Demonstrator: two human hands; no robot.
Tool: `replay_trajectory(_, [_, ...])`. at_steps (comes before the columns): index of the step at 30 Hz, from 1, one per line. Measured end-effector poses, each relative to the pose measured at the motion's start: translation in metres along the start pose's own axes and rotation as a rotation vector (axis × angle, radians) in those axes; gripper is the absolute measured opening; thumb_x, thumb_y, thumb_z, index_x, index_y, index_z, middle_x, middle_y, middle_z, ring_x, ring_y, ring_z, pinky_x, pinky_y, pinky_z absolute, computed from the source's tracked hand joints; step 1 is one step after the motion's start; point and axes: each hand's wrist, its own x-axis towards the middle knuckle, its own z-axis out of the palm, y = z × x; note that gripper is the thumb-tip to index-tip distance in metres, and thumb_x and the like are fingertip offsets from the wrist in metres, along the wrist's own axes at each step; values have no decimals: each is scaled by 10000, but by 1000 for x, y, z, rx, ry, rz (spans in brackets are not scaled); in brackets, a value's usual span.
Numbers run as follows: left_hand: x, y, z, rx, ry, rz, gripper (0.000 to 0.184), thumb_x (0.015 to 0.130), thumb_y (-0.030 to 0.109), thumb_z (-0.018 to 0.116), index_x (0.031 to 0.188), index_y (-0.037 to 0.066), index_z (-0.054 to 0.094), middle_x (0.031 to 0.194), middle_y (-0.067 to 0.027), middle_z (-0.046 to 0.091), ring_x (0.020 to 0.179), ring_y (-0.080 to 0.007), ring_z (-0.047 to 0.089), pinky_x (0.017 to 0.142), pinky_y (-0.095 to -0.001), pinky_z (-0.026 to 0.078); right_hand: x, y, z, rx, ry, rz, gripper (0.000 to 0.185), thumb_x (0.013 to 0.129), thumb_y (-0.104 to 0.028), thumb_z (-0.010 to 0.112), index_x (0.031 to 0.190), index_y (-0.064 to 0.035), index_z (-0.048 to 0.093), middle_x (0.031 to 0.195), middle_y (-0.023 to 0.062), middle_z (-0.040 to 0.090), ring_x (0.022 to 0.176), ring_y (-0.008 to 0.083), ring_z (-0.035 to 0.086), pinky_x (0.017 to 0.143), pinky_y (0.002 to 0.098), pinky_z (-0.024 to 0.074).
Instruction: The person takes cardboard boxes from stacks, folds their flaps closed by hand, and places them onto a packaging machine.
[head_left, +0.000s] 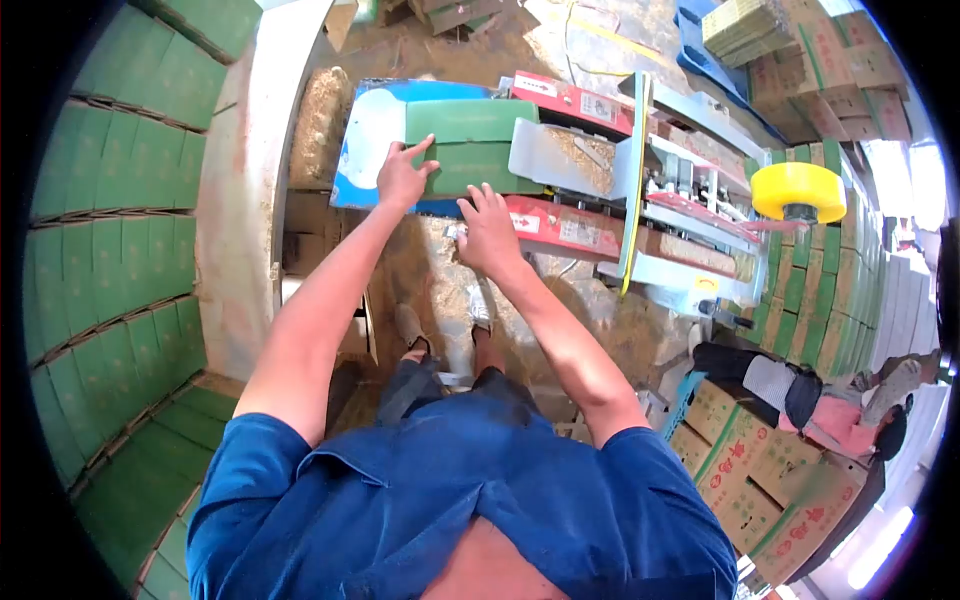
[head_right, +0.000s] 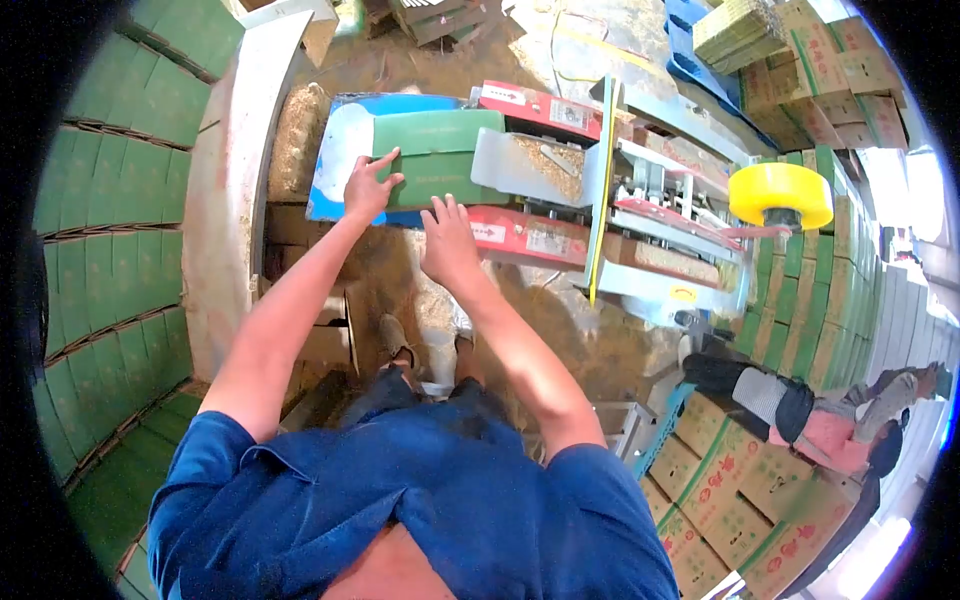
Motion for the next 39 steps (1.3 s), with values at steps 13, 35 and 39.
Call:
replay_trajectory(13, [15,5,101,-770,-249,506,706,794,-1,626,1474,139,497,1408,-183,569,1285,-317,539,1089,-427,432,13,-83,-73,483,208,-24,380,807,6,699,1187,-8,682,1281,166,652,1232,315,591,1077,386,437])
replay_trajectory(35, [-424,-140,-264,-1432,926,-307,619,989,229,640,1528,72,382,1307,-78,611,1157,-180,603,952,-350,514,11,-460,-281,871,19,-1504,386,815,-7,715,1200,-15,688,1235,187,681,1192,323,634,1047,390,462])
replay_trajectory(39, [-475,-85,-318,-1470,1069,-70,628,1025,295,573,1561,99,311,1408,-83,557,1209,-188,575,1014,-357,477,-75,-559,-383,904,384,-1934,434,832,-125,744,1247,-26,665,1254,178,670,1212,343,610,1065,405,450])
